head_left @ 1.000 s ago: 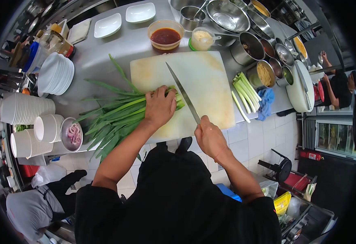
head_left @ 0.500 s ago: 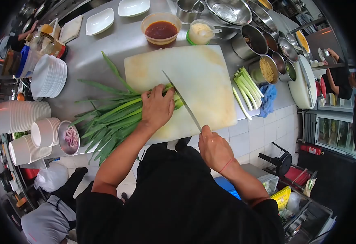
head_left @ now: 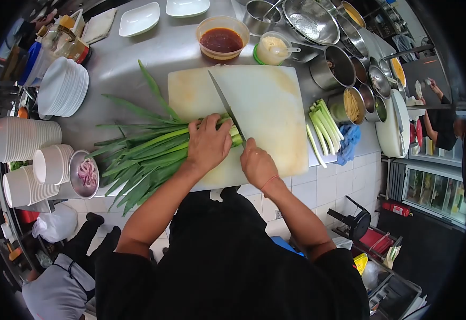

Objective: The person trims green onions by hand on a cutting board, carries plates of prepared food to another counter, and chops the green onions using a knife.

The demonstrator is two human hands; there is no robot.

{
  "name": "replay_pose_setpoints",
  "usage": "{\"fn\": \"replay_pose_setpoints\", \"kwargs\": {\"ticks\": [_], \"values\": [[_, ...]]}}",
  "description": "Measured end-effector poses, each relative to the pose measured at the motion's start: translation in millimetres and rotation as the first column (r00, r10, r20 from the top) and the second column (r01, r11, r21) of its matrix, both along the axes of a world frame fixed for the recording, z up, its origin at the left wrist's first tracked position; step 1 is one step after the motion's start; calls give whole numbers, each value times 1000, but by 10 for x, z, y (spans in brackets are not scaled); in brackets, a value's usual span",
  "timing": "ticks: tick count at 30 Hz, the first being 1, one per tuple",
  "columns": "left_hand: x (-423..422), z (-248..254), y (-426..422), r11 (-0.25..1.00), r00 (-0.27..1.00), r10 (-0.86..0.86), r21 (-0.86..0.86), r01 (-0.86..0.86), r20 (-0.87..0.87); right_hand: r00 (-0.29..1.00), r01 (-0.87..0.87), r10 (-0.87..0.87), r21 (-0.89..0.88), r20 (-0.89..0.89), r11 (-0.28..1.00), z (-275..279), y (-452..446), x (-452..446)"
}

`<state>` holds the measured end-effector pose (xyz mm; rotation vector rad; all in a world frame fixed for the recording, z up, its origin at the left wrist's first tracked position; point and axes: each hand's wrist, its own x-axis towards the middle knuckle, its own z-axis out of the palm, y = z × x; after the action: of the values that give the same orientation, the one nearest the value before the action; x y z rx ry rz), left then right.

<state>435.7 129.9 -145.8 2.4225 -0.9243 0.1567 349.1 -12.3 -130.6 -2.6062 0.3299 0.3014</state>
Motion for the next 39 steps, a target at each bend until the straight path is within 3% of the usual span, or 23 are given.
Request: {"fn": "replay_pose_setpoints", "kwargs": {"ticks": [4,10,16,24,29,32,37,39], "values": [[-24,16,4,999,998,43,-17,-42,43,999,-17,15,46,40,999,168,-108,-100],[-38,10,2,999,995,46,-4,-46,84,997,-78,77,-30,-12,997,731,-53,-474],[-30,-9,6,999,997,43,2,-43,69,984,-97,89,-41,-152,994,1009,14,-512],[-36,-5,12,999,999,38,20,-38,15,998,8,-11,-47,-62,999,55,117,-123],[-32,-62,26,997,998,43,-59,-40,46,999,9,-7,29,-54,1000,51,7,85],[-17,-64,39,995,996,61,-82,-55,72,1000,6,-6,6,-29,1000,304,-53,-58],[-49,-41,25,998,995,63,-35,-60,82,980,-61,53,-35,-189,998,1022,45,-315],[-53,-61,27,998,996,58,-31,-56,75,974,-73,63,-36,-218,997,1048,59,-377]]}}
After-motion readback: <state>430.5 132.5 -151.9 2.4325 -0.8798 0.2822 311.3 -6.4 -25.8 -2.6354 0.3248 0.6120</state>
